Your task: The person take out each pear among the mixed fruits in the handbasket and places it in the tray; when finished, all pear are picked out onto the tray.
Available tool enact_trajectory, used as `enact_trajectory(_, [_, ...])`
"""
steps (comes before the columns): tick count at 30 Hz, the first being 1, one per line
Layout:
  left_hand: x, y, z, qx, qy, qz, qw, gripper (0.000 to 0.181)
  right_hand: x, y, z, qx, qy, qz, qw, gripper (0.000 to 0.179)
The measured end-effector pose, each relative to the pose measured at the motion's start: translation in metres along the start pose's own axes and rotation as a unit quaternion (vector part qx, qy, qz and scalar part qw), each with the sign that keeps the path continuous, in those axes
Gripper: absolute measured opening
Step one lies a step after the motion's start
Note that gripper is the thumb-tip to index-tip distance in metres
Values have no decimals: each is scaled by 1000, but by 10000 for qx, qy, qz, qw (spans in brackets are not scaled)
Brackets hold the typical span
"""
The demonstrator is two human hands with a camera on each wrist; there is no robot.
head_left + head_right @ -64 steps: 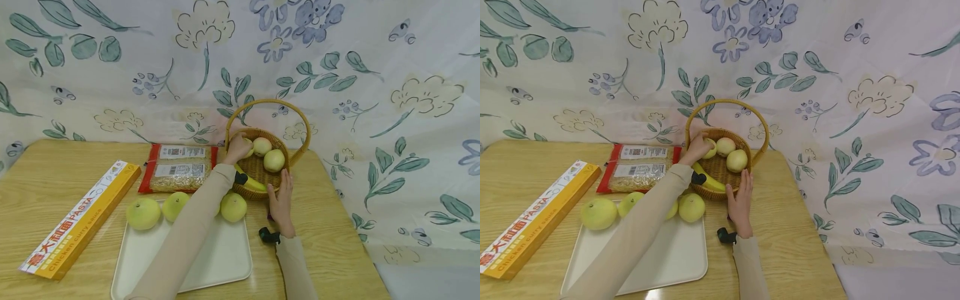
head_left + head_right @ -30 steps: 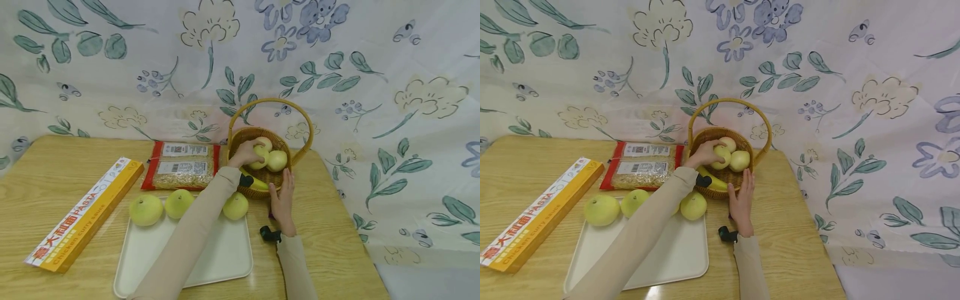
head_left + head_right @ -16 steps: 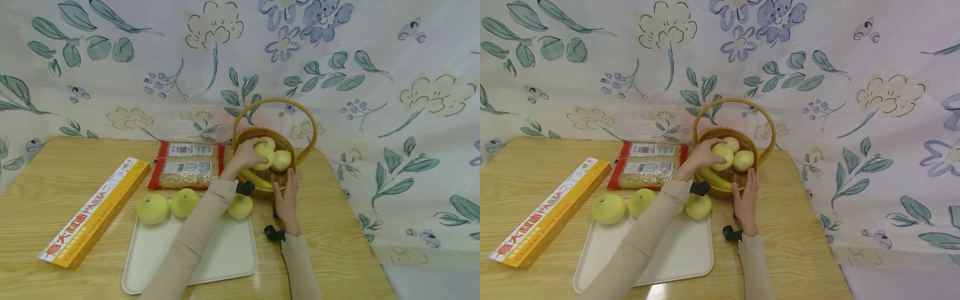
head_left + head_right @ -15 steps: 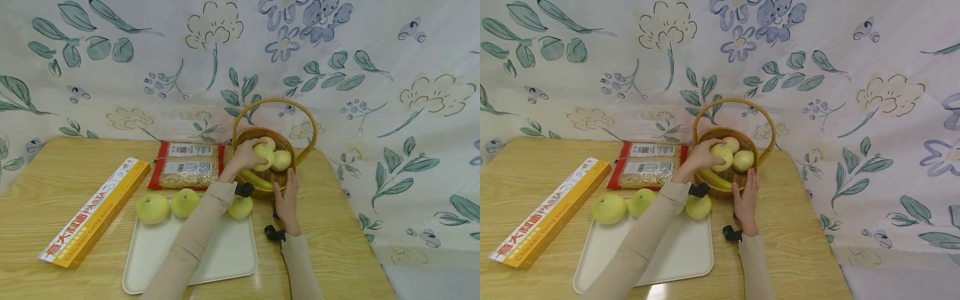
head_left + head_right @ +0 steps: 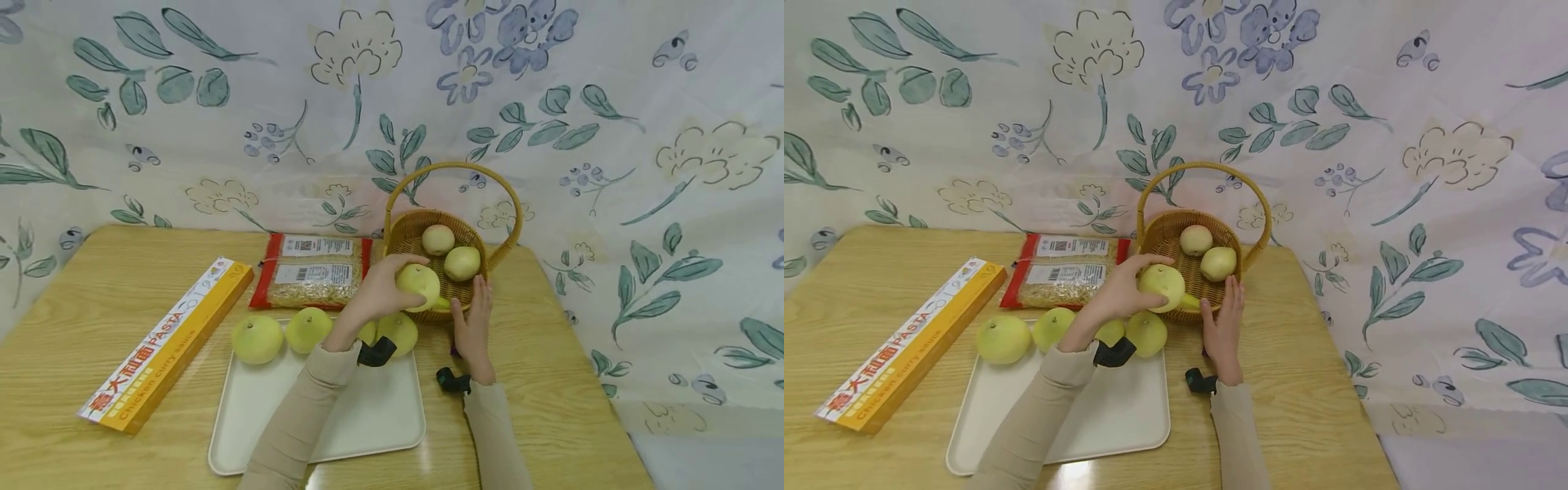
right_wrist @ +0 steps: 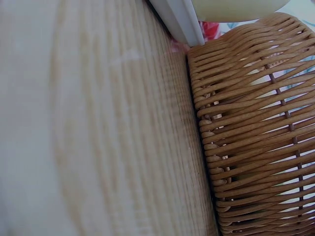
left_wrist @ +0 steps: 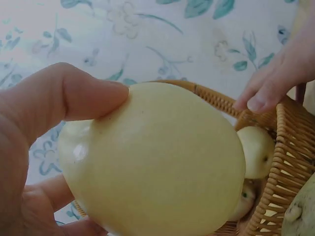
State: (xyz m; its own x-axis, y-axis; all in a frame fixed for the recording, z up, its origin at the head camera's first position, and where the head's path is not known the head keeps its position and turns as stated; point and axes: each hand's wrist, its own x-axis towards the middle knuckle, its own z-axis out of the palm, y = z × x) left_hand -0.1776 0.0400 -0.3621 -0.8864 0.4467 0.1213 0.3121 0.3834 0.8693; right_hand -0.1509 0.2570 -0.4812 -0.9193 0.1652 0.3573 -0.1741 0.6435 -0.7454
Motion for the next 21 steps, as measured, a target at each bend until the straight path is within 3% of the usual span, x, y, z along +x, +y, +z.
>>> enact_trajectory(11, [-24,3,-8,64,-25,65,10000,58,-1,-1,0,-35,-20,56,10000,68])
enact_trajectory(21, [-43,1,-6,81,-216,117,9997,60,-1,-2,-1,-8,24,66,10000,69])
